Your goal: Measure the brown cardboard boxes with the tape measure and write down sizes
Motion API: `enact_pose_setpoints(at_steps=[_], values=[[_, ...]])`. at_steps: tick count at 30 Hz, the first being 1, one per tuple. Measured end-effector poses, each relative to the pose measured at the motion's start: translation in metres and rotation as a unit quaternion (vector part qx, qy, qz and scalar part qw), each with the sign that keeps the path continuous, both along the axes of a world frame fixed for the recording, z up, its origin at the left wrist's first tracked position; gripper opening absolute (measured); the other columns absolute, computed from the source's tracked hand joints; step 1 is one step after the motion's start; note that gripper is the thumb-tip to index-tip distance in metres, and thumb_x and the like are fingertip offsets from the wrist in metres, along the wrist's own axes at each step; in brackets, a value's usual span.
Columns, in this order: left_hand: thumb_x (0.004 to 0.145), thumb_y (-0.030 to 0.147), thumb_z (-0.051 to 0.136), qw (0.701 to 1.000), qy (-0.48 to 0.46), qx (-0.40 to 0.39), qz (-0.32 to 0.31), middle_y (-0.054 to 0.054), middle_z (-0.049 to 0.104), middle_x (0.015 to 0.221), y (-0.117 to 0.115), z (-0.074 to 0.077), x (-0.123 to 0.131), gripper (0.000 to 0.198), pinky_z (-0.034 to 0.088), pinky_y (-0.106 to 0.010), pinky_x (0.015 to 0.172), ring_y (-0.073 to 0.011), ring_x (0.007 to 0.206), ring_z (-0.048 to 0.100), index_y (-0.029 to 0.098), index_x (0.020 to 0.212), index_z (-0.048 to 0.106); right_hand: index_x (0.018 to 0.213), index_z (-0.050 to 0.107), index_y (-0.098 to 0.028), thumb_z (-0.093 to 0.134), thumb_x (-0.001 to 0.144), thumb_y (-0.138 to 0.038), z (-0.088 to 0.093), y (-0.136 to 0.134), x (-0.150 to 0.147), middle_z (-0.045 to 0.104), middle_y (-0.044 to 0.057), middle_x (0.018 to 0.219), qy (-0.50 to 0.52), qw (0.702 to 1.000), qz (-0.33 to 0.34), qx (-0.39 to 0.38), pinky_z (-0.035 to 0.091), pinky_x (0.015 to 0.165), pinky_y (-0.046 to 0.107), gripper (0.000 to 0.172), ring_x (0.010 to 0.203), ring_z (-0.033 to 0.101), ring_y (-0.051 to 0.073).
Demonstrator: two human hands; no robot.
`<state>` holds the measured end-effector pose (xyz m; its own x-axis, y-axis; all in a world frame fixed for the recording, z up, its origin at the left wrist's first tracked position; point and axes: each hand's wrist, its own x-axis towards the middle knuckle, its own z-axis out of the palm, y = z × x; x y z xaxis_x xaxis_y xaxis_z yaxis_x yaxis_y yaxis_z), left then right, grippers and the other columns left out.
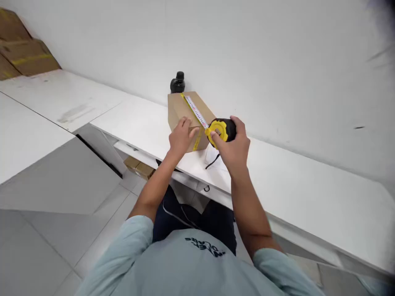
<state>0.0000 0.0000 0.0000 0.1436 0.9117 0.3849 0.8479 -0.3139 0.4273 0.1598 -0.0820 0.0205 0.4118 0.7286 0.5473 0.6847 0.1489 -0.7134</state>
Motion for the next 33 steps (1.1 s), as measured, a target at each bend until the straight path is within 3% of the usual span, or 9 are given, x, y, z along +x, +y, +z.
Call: enact_pose_setpoints(at_steps=[5, 9, 22, 33], values=[[0.111, 0.044, 0.05, 1.0, 0.0, 0.001, 0.005, -0.003, 0.05, 0.169, -0.003, 0.002, -0.003, 0.047, 0.055, -0.03, 0.108, -0.0212, 0.147, 0.056, 0.027, 0.153, 0.06, 0.146, 0.053, -0.026, 0.074, 0.08, -0.054, 0.006, 0.042, -0.014, 0.07, 0.014, 0.14, -0.015, 1.0, 0.013, 0.004, 0.056, 0.108, 0.059, 0.075, 0.121, 0.071, 0.035], [0.111, 0.044, 0.051, 1.0, -0.004, -0.005, 0.003, -0.003, 0.05, 0.168, -0.006, 0.004, -0.004, 0.046, 0.057, -0.029, 0.106, -0.0211, 0.146, 0.057, 0.026, 0.152, 0.061, 0.149, 0.05, -0.025, 0.071, 0.082, -0.052, 0.01, 0.056, -0.021, 0.071, 0.015, 0.136, -0.024, 0.999, 0.022, -0.017, 0.056, 0.107, 0.059, 0.075, 0.119, 0.071, 0.036], [0.11, 0.045, 0.054, 1.0, -0.023, -0.012, 0.0, -0.003, 0.049, 0.169, -0.005, 0.004, -0.002, 0.046, 0.057, -0.031, 0.105, -0.0231, 0.145, 0.058, 0.026, 0.151, 0.062, 0.15, 0.047, -0.025, 0.068, 0.085, -0.058, 0.012, 0.041, -0.017, 0.073, 0.014, 0.127, -0.031, 0.998, 0.032, -0.044, 0.058, 0.099, 0.058, 0.076, 0.111, 0.072, 0.036], [0.111, 0.044, 0.052, 0.999, -0.027, -0.013, -0.01, 0.0, 0.048, 0.169, -0.004, 0.002, -0.003, 0.045, 0.057, -0.031, 0.104, -0.0218, 0.146, 0.057, 0.029, 0.152, 0.062, 0.15, 0.047, -0.022, 0.064, 0.086, -0.052, 0.025, 0.033, -0.022, 0.074, 0.016, 0.119, -0.082, 0.992, 0.037, -0.083, 0.057, 0.097, 0.057, 0.073, 0.108, 0.071, 0.038]])
